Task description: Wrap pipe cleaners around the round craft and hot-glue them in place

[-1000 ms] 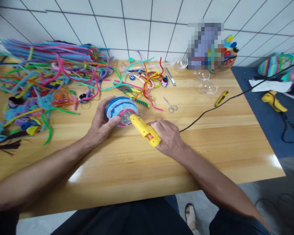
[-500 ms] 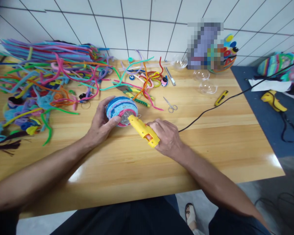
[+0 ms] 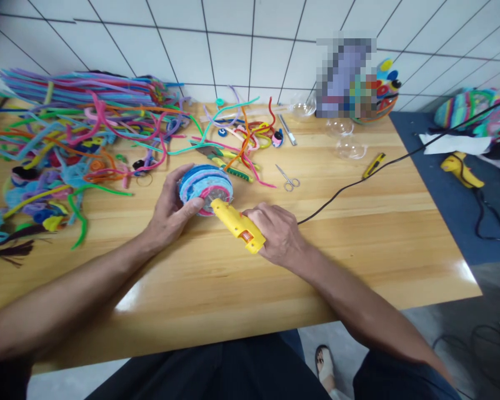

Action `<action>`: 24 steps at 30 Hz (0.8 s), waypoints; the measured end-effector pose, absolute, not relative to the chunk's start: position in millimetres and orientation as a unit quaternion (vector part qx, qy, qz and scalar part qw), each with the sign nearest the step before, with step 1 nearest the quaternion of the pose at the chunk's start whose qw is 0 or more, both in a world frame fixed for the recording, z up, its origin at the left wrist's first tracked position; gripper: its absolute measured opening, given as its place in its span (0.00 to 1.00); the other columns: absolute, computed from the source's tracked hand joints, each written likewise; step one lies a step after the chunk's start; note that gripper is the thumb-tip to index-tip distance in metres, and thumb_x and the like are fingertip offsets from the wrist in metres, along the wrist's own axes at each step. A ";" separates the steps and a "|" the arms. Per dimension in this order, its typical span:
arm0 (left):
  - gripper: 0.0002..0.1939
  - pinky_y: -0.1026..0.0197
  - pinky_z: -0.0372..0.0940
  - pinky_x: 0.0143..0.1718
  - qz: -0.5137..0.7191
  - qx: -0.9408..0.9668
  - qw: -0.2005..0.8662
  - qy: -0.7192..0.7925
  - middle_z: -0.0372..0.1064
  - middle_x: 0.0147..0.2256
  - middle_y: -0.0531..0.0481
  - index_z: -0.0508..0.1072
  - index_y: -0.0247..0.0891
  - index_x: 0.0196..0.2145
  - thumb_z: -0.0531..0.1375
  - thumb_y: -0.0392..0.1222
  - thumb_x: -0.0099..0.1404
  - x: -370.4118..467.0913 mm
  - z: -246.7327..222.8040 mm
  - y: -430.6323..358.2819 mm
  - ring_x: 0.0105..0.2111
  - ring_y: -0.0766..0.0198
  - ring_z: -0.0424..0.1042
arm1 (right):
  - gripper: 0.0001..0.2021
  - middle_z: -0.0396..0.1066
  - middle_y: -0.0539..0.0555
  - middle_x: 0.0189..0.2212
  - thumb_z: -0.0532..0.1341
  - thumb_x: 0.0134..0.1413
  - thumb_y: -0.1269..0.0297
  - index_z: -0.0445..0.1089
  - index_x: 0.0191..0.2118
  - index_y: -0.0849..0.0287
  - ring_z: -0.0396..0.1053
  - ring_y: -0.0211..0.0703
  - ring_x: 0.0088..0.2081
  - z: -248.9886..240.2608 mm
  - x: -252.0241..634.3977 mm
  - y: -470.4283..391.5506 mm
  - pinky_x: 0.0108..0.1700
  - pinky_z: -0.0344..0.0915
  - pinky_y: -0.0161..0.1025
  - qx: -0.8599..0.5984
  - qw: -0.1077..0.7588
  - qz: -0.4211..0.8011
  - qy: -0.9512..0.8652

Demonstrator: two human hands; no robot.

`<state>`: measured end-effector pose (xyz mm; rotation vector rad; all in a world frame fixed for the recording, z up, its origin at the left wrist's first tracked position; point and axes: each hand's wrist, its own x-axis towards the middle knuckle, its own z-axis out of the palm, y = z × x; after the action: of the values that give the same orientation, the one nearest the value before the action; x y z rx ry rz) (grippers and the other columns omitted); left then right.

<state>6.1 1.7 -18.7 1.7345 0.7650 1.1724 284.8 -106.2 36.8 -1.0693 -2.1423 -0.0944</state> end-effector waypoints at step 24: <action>0.39 0.36 0.73 0.73 0.469 0.706 0.429 0.312 0.71 0.70 0.40 0.64 0.53 0.75 0.72 0.63 0.75 5.9 -16.8 1.0 0.68 0.44 0.75 | 0.06 0.80 0.52 0.35 0.59 0.81 0.62 0.74 0.51 0.53 0.75 0.46 0.32 36.5 291.6 -106.4 0.35 0.70 0.44 -0.435 0.353 -0.032 -0.828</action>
<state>5.9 1.0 -16.8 1.7618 0.7795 1.1711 291.6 -106.4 36.5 -1.1245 -2.1416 -0.0825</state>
